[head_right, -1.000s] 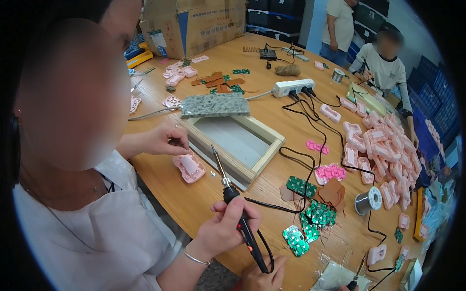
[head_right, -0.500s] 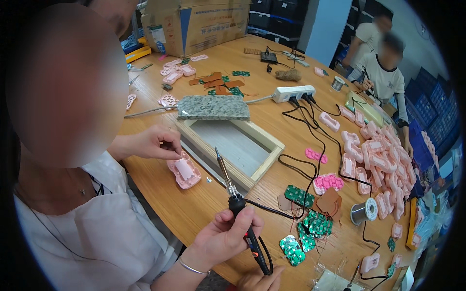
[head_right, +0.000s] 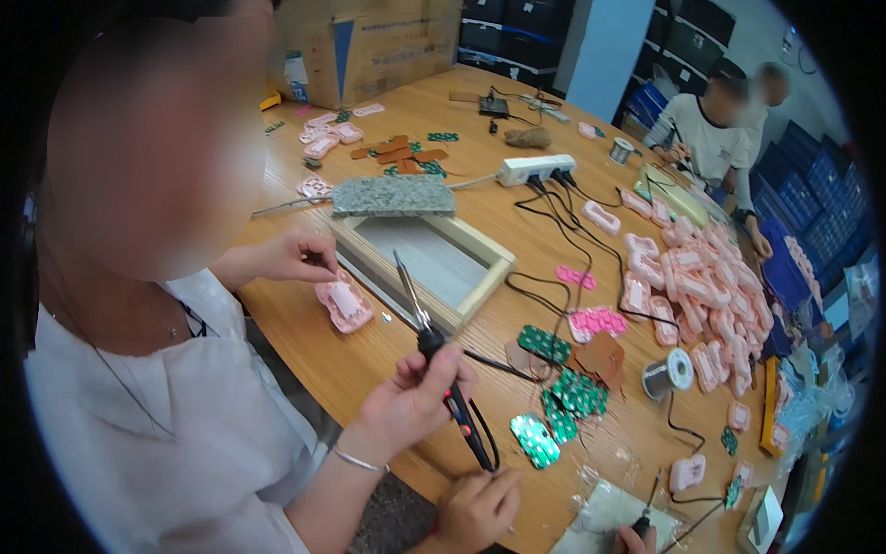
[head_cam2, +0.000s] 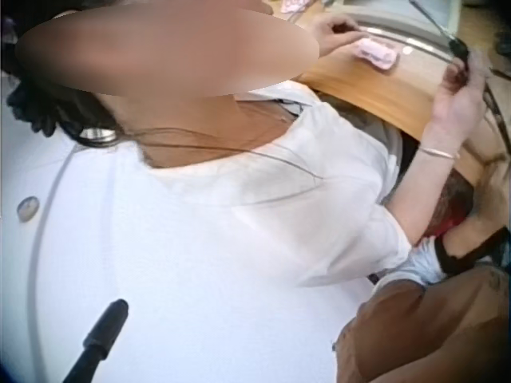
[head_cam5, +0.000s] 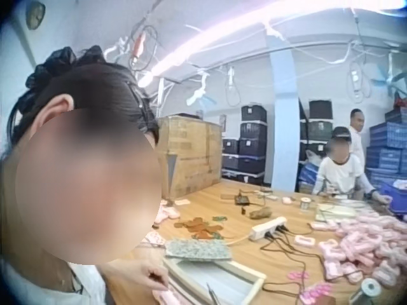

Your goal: The person uses a soldering iron to attach wires to small pink plastic housings on a workbench. They repeatedly pick up a housing, apply solder to contact points, and place the finished unit aside. Another person works nearby on similar items.

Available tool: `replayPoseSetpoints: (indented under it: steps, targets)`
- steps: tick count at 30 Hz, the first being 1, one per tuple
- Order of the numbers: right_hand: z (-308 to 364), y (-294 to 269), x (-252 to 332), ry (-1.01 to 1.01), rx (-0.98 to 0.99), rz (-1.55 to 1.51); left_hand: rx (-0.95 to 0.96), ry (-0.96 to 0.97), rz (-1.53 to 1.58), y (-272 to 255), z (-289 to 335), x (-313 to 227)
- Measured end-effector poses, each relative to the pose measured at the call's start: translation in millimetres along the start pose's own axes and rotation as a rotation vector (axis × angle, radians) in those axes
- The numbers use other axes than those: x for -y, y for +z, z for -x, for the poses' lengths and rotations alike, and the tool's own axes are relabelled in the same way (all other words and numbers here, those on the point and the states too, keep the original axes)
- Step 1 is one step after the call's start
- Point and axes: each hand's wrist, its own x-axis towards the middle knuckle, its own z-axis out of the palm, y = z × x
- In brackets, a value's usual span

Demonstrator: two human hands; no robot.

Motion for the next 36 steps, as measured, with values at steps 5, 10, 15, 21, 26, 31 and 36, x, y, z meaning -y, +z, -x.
replayPoseSetpoints:
  steps: [5, 10, 15, 21, 26, 31, 36]
  targets:
    - [-32.5, 3.1, 29.5, -0.252, -0.176, 0.101, 0.019, -0.359, 0.286, -23.9, 15.8, -15.4]
    - [-42.6, 4.3, 48.5, -0.2, -0.176, 0.088, -0.03, -0.713, 0.227, -42.0, -2.5, -16.5]
    - [-38.6, 8.1, 41.2, -0.161, -0.223, 0.051, -0.045, -0.814, 0.448, -13.8, -19.1, -7.0]
    - [-37.7, 7.4, 34.7, -0.139, -0.213, 0.011, -0.139, -0.868, 0.769, -7.4, -27.2, -15.4]
    - [-35.7, 7.7, 35.5, -0.121, -0.214, 0.0, -0.258, -0.972, 0.917, -14.3, -33.0, -15.3]
    - [-35.7, 9.0, 33.6, -0.11, -0.214, -0.038, -0.218, -0.99, 0.993, -20.3, -30.7, -10.8]
    - [-35.7, 10.1, 32.3, -0.115, -0.213, -0.042, -0.216, -1.015, 1.056, -23.6, -31.5, -13.3]
